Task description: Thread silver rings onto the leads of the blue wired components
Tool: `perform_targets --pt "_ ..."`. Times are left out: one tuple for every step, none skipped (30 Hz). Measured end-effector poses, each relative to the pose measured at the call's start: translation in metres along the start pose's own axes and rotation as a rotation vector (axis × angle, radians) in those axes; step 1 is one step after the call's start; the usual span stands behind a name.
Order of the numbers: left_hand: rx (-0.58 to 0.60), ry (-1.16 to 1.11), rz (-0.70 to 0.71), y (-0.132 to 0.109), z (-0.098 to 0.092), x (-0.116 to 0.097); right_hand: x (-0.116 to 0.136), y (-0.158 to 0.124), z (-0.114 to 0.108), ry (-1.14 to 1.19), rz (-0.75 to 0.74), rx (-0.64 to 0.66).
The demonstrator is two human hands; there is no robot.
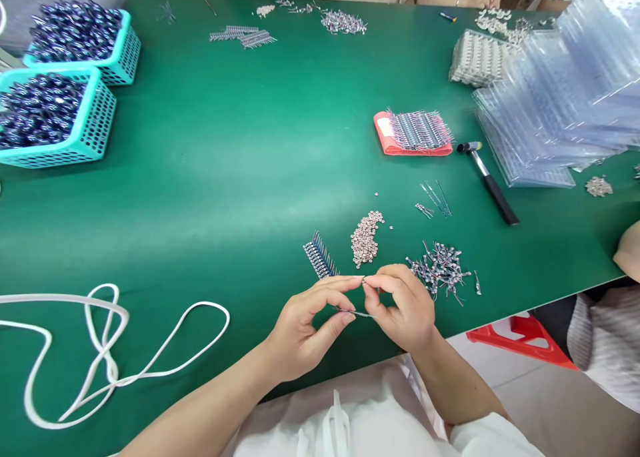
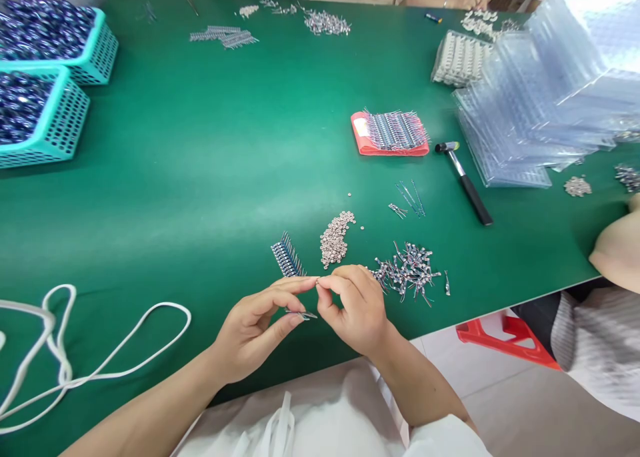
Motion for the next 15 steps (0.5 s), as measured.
perform_targets --pt "-0.002 -0.003 -0.003 0.0 0.0001 0.0001 0.0 -0.0001 0.0 -0.002 -0.002 0.002" --pt "-0.003 -0.004 -0.004 0.0001 0.0003 0.0001 -0.0001 -0.0002 0.0 -0.003 -0.002 0.004" --pt "-0.004 -0.003 -0.002 0.0002 0.0005 -0.0001 -0.0002 -0.0002 0.0001 -0.004 -0.001 0.008" --pt "-0.004 0.0 0.001 0.0003 0.0007 -0.0003 -0.0002 -0.0002 0.0001 -0.003 0.0 0.009" --pt "-0.003 0.006 0.007 0.0005 0.0008 -0.0007 -0.0001 -0.0002 0.0002 -0.002 -0.001 0.011" --pt "0.0 0.016 0.013 0.0007 0.001 -0.0011 0.0 -0.0001 0.0002 -0.001 -0.002 0.012" --pt "0.003 0.028 0.023 0.0009 0.0011 -0.0016 0.0001 0.0 0.0003 -0.001 -0.004 0.013" --pt "0.005 0.04 0.036 0.0011 0.0011 -0.0022 0.0002 0.0001 0.0004 0.001 -0.005 0.011" --pt "0.006 0.052 0.05 0.0012 0.001 -0.0028 0.0003 0.0002 0.0004 0.003 -0.005 0.01" --pt "0.006 0.064 0.063 0.0012 0.0008 -0.0033 0.0004 0.0002 0.0004 0.005 -0.004 0.01" --pt "0.005 0.075 0.075 0.0012 0.0005 -0.0038 0.0004 0.0002 0.0004 0.007 -0.002 0.01" --pt "0.003 0.084 0.085 0.0011 0.0002 -0.0042 0.0004 0.0001 0.0003 0.009 0.001 0.01" --pt "0.001 0.091 0.092 0.001 0.0 -0.0044 0.0003 0.0 0.0001 0.009 0.003 0.01" --pt "0.0 0.097 0.097 0.0009 -0.0002 -0.0046 0.0001 -0.0002 0.0 0.008 0.002 0.011" --pt "0.0 0.101 0.101 0.0009 -0.0003 -0.0049 0.0 -0.0004 -0.0001 0.004 0.0 0.011"
Point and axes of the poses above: each hand's wrist, its own y-axis towards the middle knuckle, its own z-axis out of the palm, x = y × z, the point moved 2 cm from there along y, towards the middle knuckle, and after that the axes turned 15 degrees about z, right-handed, at the moved point
